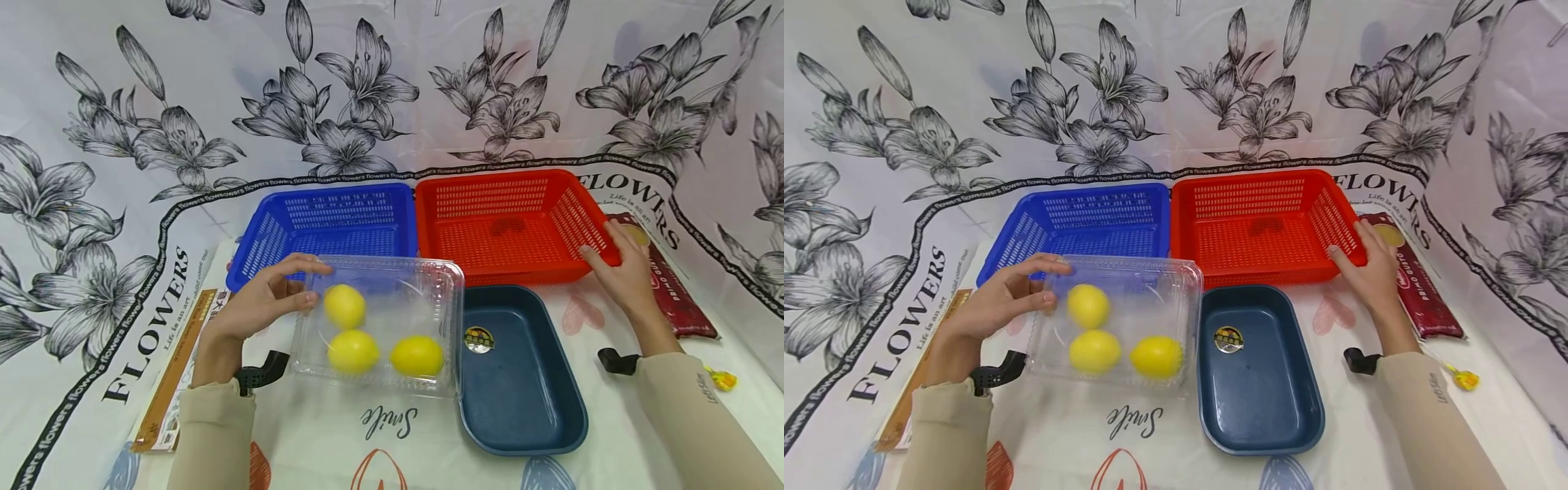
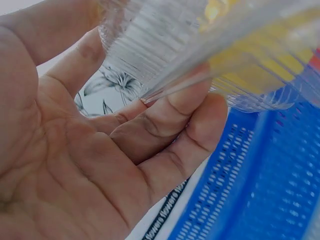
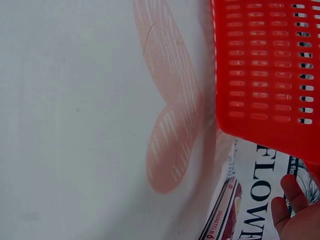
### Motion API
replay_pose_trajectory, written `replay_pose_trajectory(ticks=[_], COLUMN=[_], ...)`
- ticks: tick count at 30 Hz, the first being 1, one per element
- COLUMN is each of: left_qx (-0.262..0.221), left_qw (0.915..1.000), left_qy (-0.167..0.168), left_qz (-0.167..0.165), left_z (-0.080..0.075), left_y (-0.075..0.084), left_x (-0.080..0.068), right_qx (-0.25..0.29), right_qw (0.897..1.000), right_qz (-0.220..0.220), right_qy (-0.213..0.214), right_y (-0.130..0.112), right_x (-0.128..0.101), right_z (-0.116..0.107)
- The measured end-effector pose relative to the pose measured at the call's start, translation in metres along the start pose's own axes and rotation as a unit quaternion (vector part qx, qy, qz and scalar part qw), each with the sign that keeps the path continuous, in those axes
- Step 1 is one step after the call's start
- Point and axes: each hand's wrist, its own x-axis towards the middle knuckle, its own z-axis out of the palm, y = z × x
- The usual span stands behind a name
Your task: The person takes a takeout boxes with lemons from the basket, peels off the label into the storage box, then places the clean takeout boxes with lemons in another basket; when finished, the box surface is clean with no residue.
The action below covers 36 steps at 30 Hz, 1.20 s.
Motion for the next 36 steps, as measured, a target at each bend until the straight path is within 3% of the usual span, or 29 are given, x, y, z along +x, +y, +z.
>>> replay_pose_trajectory(ticks=[9, 15, 23, 36], left_qx=[-0.004, 0.021, 0.031, 0.007], left_qw=[0.9998, 0.9994, 0.9972, 0.9961], left_qy=[0.016, 0.028, 0.048, 0.072], left_qz=[0.010, 0.003, -0.049, -0.052], left_z=[-0.005, -0.006, -0.001, 0.009], left_y=[0.017, 0.026, 0.034, 0.041], left_x=[0.028, 0.051, 0.081, 0.128], right_qx=[-0.007, -0.007, -0.015, -0.006], right_qw=[1.000, 1.000, 1.000, 1.000], right_qz=[-0.011, -0.022, -0.014, 0.003], right_qy=[0.004, 0.015, 0.019, 0.021], right_y=[-0.001, -0.001, 0.001, 0.001], right_x=[0.000, 0.000, 0.000, 0.000], right_z=[0.000, 0.002, 0.004, 0.004])
